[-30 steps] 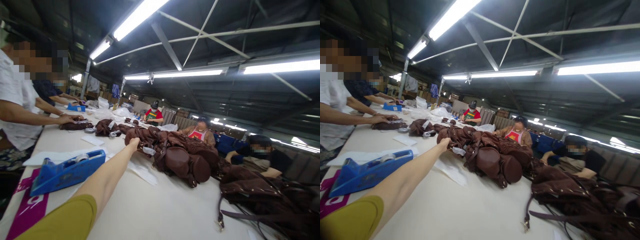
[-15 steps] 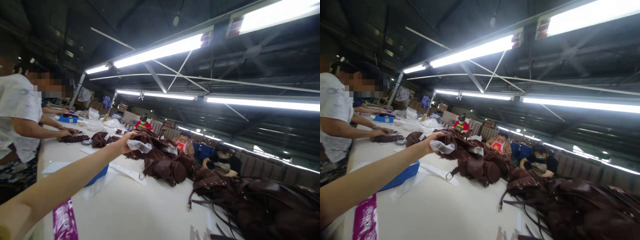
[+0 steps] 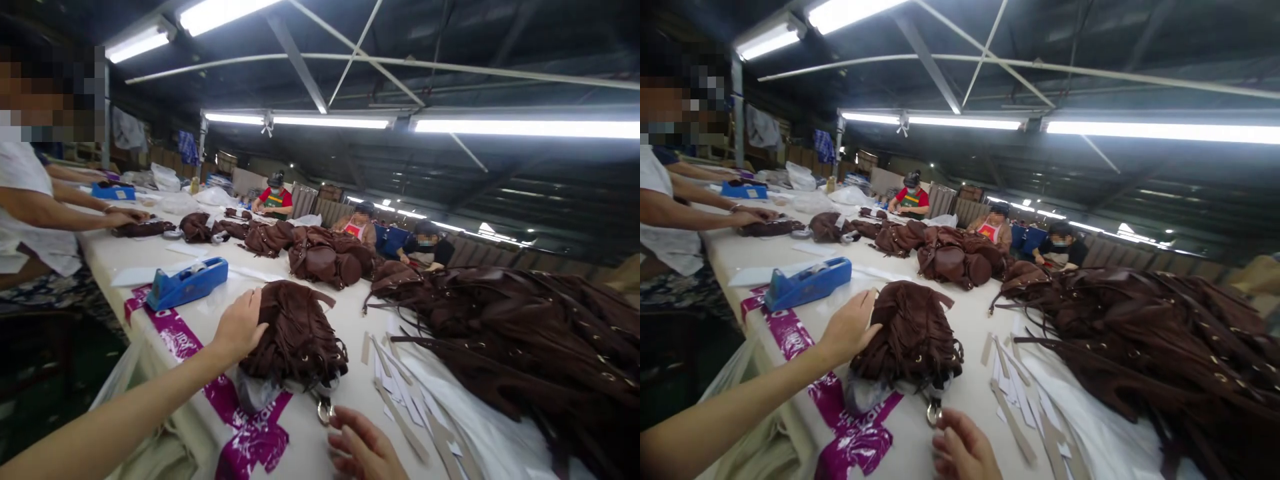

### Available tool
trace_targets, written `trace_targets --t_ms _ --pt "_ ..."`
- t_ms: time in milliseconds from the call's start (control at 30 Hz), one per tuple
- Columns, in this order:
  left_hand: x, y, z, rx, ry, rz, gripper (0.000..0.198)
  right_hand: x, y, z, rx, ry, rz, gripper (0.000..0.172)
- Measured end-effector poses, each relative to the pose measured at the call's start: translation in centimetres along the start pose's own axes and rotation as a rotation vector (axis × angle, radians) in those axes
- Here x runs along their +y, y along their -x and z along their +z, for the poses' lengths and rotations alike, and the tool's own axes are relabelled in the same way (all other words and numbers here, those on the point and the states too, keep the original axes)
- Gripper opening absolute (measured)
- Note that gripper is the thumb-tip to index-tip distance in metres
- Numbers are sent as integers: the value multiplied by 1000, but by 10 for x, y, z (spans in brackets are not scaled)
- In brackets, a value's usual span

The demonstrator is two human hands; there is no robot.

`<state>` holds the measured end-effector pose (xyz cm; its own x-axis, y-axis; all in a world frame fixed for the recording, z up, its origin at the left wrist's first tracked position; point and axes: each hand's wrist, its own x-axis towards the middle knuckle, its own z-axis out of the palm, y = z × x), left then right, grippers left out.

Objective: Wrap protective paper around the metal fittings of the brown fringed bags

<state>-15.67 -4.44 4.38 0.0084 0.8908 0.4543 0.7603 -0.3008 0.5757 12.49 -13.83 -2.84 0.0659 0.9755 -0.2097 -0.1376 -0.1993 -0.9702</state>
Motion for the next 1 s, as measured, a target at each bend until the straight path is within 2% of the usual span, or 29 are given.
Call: trace_targets --t_ms 33,100,167,233,300,400,500,567,633,700,767,833,900,1000 --pt "5 5 -1 16 -145 190 69 -3 -2 3 6 -35 6 68" --pt "12 16 6 -82 -324 506 76 -7 -8 8 50 -97 26 73" --pt "13 21 21 -241 -413 634 70 -9 -14 12 89 -148 60 75" --pt "10 16 36 -339 -459 610 46 -11 -20 16 89 -205 94 74" --pt "6 3 46 -379 -446 562 25 -14 -23 19 71 -253 114 71" --pt "4 -22 45 -364 -340 475 22 -19 -27 19 80 -185 82 62" --pt "6 -45 31 -307 -266 397 25 -21 -35 16 118 120 -36 55" --pt "7 -59 18 -261 -206 389 29 -20 -45 17 176 307 -111 66" --pt "6 -71 5 -233 -74 398 31 -18 -56 23 222 425 -206 89" --pt "3 -81 -6 -246 81 422 32 -20 -68 32 207 517 -366 108" --pt "-1 -90 -15 -292 170 449 30 -27 -80 43 143 579 -517 112" --pt "-5 -97 -20 -330 175 471 28 -40 -89 50 67 590 -566 99" --pt "-9 -102 -20 -322 107 494 29 -58 -94 48 -9 574 -520 71" --pt "-19 -104 -10 -242 -47 559 35 -86 -86 27 -123 560 -422 30"
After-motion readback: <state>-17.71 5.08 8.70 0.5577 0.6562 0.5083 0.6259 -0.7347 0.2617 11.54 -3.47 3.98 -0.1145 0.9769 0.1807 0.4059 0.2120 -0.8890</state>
